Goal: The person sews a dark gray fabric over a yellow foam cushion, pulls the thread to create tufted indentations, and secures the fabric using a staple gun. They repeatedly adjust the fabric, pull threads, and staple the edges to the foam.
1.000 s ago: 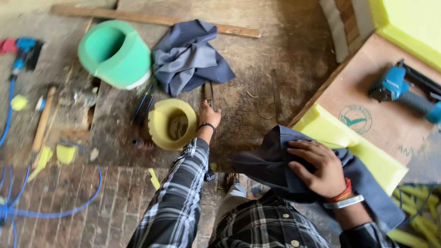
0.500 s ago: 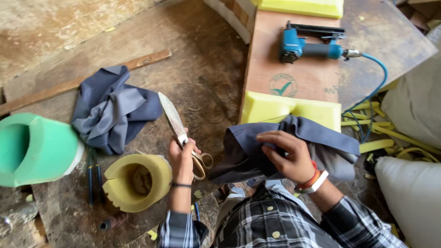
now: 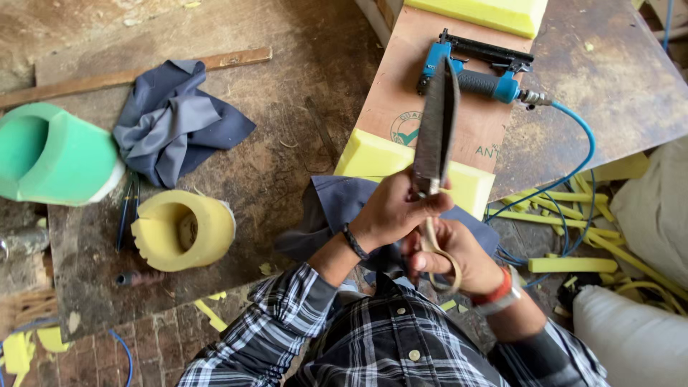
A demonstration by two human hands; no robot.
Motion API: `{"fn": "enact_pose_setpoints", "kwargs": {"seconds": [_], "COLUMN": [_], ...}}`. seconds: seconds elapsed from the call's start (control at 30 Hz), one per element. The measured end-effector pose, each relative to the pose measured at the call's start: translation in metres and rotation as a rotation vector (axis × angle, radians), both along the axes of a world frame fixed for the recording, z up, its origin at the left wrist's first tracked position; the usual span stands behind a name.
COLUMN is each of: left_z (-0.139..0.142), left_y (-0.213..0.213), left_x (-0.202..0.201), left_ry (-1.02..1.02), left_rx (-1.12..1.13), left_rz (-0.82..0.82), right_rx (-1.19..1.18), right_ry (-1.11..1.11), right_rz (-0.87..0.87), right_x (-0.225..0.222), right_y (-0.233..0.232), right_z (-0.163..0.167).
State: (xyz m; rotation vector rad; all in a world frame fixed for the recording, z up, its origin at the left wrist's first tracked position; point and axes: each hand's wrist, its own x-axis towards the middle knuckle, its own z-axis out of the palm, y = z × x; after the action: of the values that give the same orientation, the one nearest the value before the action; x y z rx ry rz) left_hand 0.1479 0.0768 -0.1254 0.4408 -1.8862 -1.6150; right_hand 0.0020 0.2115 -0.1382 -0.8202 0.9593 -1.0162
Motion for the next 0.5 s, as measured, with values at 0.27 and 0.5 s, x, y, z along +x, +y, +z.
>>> {"fn": "enact_pose_setpoints", "kwargs": {"seconds": [0.27,0.5], "left_z": [-0.04,-0.041], "left_y": [-0.031,-0.057], "left_x": [0.005,-0.014], "left_ry": [-0.805,-1.064], "left_rx": [-0.759,-0.635], "left_rz": [0.47,0.406], "right_rx": [-0.163,-0.218], "right_ry": [1.212,1.718], "right_rz": [-0.153,0.07], "right_x": [-0.096,-0.15], "right_y": [0.044,0.024], "right_z": [0.01,0.015]}}
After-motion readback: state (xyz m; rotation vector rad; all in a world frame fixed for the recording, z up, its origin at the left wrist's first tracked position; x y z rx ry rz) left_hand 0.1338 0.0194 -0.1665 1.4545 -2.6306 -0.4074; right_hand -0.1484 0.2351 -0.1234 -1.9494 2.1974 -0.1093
